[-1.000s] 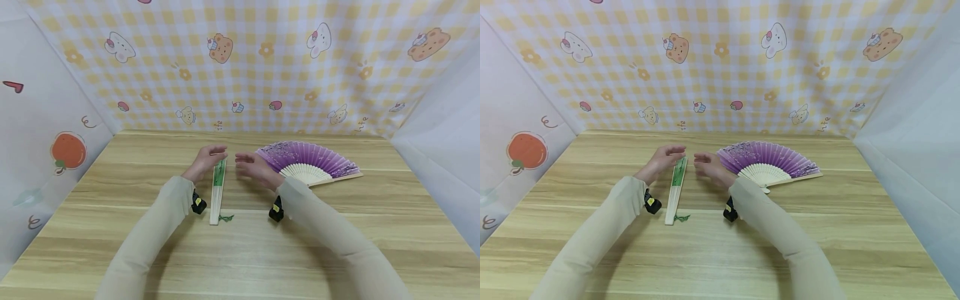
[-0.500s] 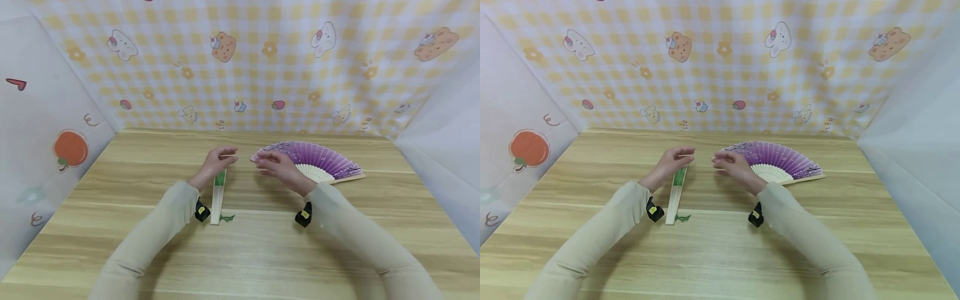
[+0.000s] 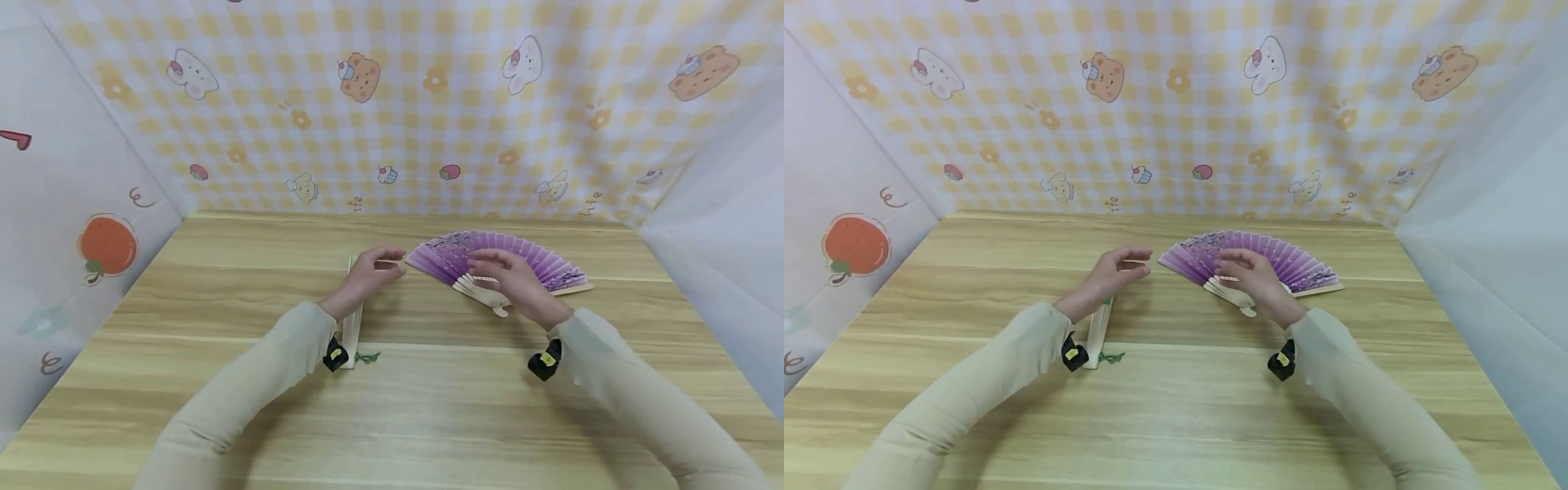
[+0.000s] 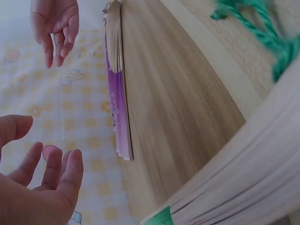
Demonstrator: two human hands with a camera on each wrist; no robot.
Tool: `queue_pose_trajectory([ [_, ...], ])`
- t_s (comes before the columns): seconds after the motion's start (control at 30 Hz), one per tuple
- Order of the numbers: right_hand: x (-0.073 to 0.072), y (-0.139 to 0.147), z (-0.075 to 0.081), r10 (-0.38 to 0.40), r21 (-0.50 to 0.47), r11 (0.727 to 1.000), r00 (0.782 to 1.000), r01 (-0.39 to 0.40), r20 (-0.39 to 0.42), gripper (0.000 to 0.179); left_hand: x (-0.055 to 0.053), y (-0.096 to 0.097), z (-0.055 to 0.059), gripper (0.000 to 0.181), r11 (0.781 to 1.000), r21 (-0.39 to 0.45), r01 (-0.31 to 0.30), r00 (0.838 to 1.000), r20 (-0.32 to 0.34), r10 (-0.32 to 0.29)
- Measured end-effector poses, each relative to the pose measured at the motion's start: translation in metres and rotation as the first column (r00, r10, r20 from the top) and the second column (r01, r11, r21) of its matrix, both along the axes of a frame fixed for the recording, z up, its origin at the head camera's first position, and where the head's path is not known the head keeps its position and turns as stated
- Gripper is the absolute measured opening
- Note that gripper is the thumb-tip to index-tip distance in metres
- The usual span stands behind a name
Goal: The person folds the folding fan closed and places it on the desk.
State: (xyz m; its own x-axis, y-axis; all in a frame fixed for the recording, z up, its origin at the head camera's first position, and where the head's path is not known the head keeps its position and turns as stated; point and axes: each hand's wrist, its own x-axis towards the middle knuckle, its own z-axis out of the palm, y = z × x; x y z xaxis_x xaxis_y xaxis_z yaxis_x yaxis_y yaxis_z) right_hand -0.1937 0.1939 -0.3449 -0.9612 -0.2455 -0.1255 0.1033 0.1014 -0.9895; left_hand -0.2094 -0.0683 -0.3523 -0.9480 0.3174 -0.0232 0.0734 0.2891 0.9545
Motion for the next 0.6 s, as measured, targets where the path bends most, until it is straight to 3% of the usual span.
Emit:
queue_pose_trajectory([
  [0.2, 0.002, 0.037, -0.002, 0.007, 0.083, 0.996, 1.000, -0.007, 0.001, 0.050, -0.008, 0.012, -0.009, 0.047, 0.989, -0.100, 0.109, 0.992, 0.071, -0.103],
  [0.3, 0.003, 0.056, -0.003, -0.003, 0.111, 0.994, 1.000, 0.002, 0.006, 0.054, -0.014, 0.017, -0.012, 0.052, 0.981, -0.131, 0.141, 0.984, 0.123, -0.125],
  [0.43, 0.005, 0.080, -0.005, -0.042, 0.050, 0.998, 0.999, 0.041, 0.009, 0.053, -0.022, 0.023, -0.014, 0.052, 0.986, -0.130, 0.108, 0.985, 0.148, -0.089],
  [0.6, 0.008, 0.104, -0.008, -0.097, -0.075, 0.992, 0.995, 0.099, 0.034, 0.027, -0.032, 0.028, -0.016, 0.048, 0.994, -0.109, 0.021, 0.982, 0.188, 0.000],
])
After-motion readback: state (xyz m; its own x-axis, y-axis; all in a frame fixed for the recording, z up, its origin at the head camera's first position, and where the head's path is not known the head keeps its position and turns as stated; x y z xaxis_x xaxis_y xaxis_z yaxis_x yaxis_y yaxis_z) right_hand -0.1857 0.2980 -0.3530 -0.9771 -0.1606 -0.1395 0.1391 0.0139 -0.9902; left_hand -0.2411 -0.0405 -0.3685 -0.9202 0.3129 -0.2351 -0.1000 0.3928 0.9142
